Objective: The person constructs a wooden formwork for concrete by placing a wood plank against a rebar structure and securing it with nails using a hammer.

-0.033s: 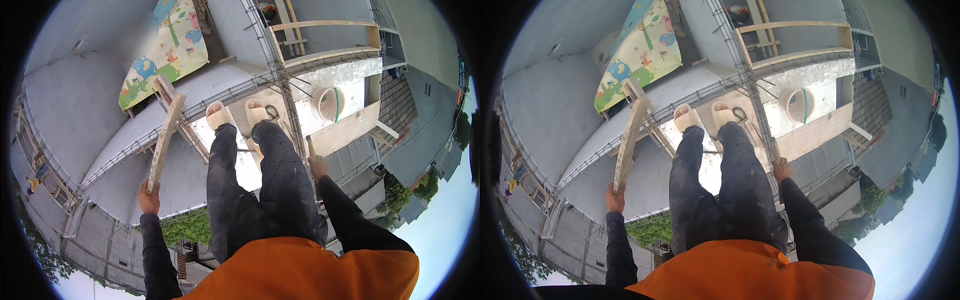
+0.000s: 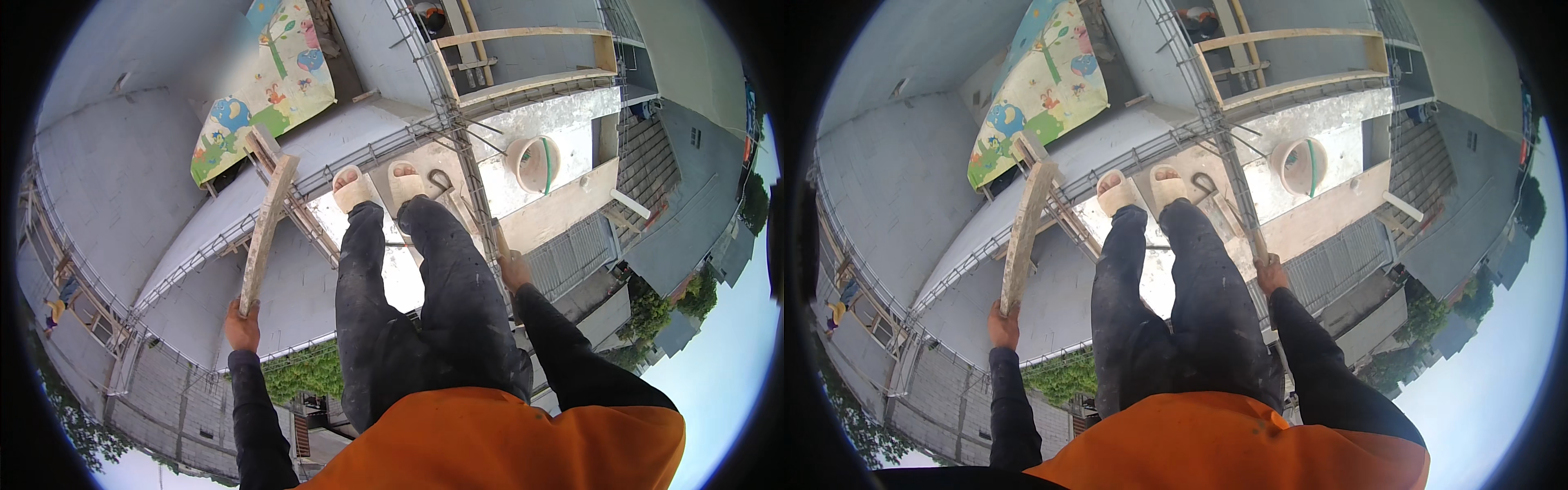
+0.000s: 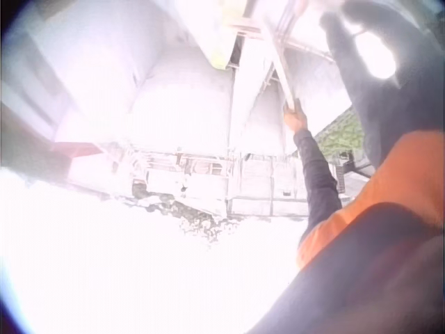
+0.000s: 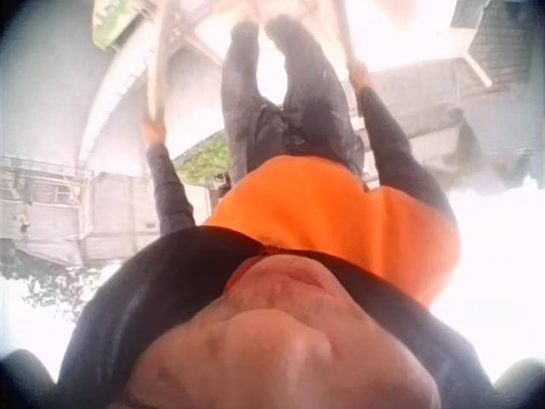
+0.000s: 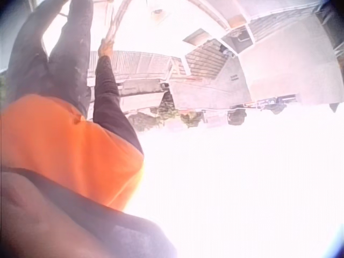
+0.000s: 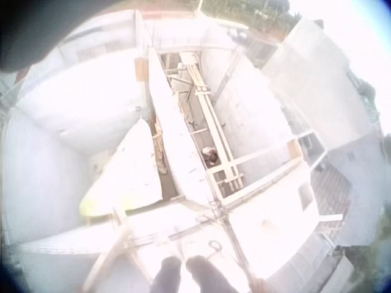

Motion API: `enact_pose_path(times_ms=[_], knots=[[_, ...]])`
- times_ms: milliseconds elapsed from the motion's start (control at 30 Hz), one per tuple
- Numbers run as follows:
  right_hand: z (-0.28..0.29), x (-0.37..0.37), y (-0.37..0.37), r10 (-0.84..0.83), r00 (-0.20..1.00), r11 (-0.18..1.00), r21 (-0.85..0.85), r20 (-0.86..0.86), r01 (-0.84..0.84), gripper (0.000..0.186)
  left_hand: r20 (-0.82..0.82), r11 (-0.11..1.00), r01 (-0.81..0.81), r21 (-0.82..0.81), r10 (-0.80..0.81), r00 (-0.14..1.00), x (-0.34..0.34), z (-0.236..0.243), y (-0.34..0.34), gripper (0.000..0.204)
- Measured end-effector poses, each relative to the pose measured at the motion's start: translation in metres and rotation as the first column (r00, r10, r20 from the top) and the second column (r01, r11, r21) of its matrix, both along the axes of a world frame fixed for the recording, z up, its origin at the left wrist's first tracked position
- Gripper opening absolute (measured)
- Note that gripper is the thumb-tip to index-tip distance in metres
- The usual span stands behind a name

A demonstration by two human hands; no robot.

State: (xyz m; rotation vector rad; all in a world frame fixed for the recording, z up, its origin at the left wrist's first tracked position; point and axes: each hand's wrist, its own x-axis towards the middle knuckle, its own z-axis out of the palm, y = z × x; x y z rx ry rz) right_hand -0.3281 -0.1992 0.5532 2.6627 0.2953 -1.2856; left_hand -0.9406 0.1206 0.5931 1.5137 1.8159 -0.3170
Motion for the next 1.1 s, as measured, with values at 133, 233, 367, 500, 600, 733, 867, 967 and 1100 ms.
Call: enact_pose_path(times_ms=[133, 233, 367, 500, 600, 733, 867, 967, 1100], knots=[[-0.013, -0.025, 0.019, -0.005, 0.997, 1.0, 0.002, -0.079, 0.005, 0.066, 0.007, 1.0, 0.002, -0.006, -0.002, 1.0, 0.007, -0.012, 0.011, 0.036], [-0.027, -0.02, 0.021, -0.141, 0.966, 0.99, -0.032, -0.215, 0.137, 0.066, 0.044, 0.999, 0.019, -0.038, -0.017, 0.999, 0.023, -0.013, 0.018, 0.035], [-0.043, -0.023, 0.046, -0.429, 0.811, 0.901, -0.12, -0.399, 0.418, 0.052, 0.092, 0.999, -0.002, -0.044, 0.006, 0.996, 0.03, -0.001, 0.022, 0.033], [-0.048, -0.024, 0.001, -0.468, 0.798, 0.883, -0.188, -0.379, 0.429, 0.052, 0.032, 0.998, 0.057, 0.0, -0.057, 0.998, 0.069, 0.016, 0.015, 0.03], [-0.058, -0.018, 0.007, -0.453, 0.821, 0.891, -0.18, -0.348, 0.416, 0.047, 0.072, 1.0, -0.002, 0.031, 0.0, 0.997, 0.072, 0.019, -0.007, 0.031], [-0.099, -0.01, 0.012, -0.491, 0.815, 0.871, -0.201, -0.307, 0.448, 0.037, 0.191, 0.998, -0.056, 0.007, 0.054, 0.98, 0.092, -0.028, -0.005, 0.034], [-0.172, -0.001, 0.007, -0.394, 0.892, 0.918, -0.051, -0.223, 0.393, 0.048, 0.245, 0.996, 0.03, -0.085, -0.009, 0.97, 0.131, -0.096, 0.035, 0.037], [-0.245, 0.011, -0.015, -0.034, 0.996, 0.995, 0.098, 0.08, 0.026, 0.055, 0.287, 0.967, 0.168, -0.193, -0.108, 0.952, 0.163, -0.157, 0.082, 0.038], [-0.285, 0.015, 0.008, 0.028, 0.985, 0.999, -0.043, 0.168, -0.021, 0.061, 0.425, 0.909, 0.097, -0.404, 0.093, 0.9, 0.239, -0.203, 0.14, 0.037]])
